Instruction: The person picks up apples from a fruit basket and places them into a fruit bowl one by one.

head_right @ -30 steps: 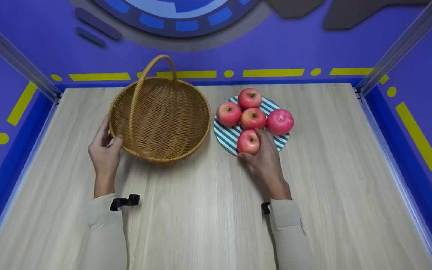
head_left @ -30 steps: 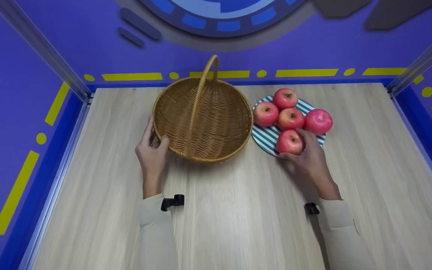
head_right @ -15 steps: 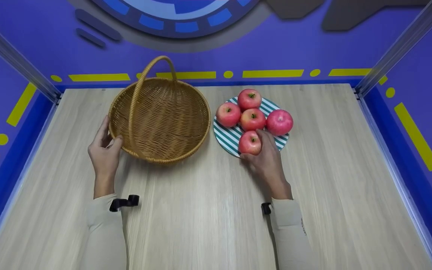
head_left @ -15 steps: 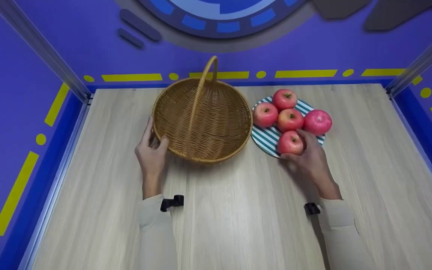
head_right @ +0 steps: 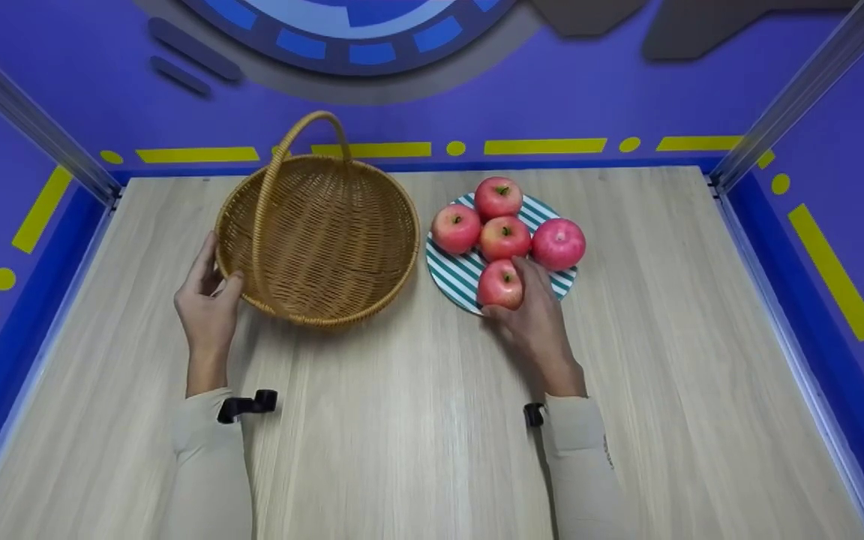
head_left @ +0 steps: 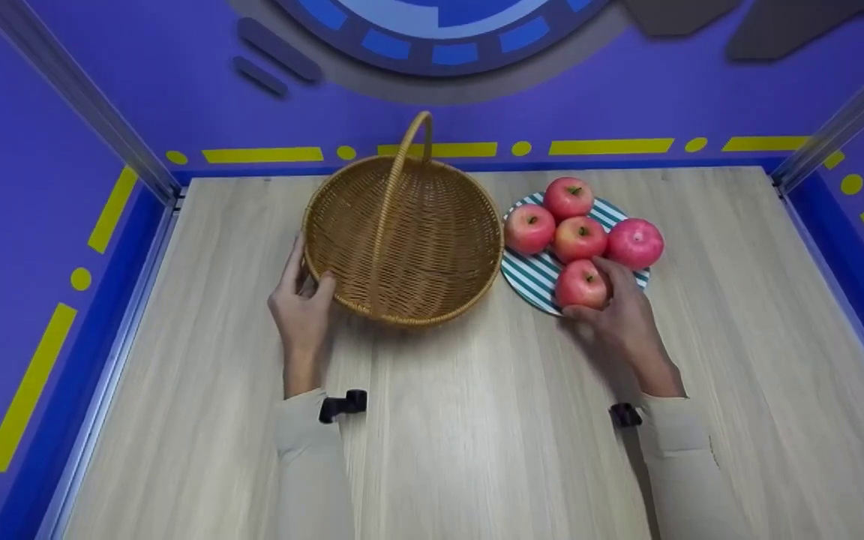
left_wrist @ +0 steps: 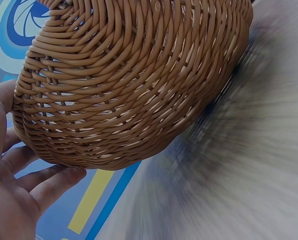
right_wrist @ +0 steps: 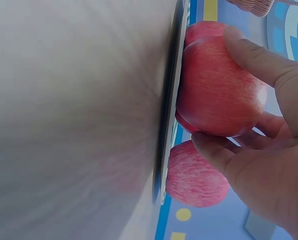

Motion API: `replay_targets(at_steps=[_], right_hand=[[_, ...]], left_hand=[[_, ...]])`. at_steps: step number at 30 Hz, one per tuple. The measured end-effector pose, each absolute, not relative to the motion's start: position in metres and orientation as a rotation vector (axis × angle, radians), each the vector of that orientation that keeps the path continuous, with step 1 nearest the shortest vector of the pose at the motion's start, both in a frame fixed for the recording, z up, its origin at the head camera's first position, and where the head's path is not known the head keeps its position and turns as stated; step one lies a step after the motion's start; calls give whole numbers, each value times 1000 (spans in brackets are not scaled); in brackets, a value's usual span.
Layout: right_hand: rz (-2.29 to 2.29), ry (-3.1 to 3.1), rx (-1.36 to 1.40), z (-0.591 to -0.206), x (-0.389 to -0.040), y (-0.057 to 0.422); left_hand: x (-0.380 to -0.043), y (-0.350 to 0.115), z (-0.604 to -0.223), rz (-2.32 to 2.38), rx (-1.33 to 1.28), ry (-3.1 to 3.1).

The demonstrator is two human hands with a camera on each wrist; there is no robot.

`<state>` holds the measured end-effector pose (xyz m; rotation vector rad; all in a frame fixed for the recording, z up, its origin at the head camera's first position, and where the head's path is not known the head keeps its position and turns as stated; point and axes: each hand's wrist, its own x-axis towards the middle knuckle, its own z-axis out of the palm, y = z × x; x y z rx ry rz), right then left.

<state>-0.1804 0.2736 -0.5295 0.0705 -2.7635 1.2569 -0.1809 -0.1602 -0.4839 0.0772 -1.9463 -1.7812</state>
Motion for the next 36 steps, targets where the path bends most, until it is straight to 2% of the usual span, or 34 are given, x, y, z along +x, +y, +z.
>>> replay_targets(at_steps=[31,36], right_hand=[[1368,-2757,126,-534,-182,284],[1382,-2746,137,-533,-181,286]], left_hand=[[-179,-165,-492,-1827,149,-2030],[-185,-169,-505,-1814,139,-2070]])
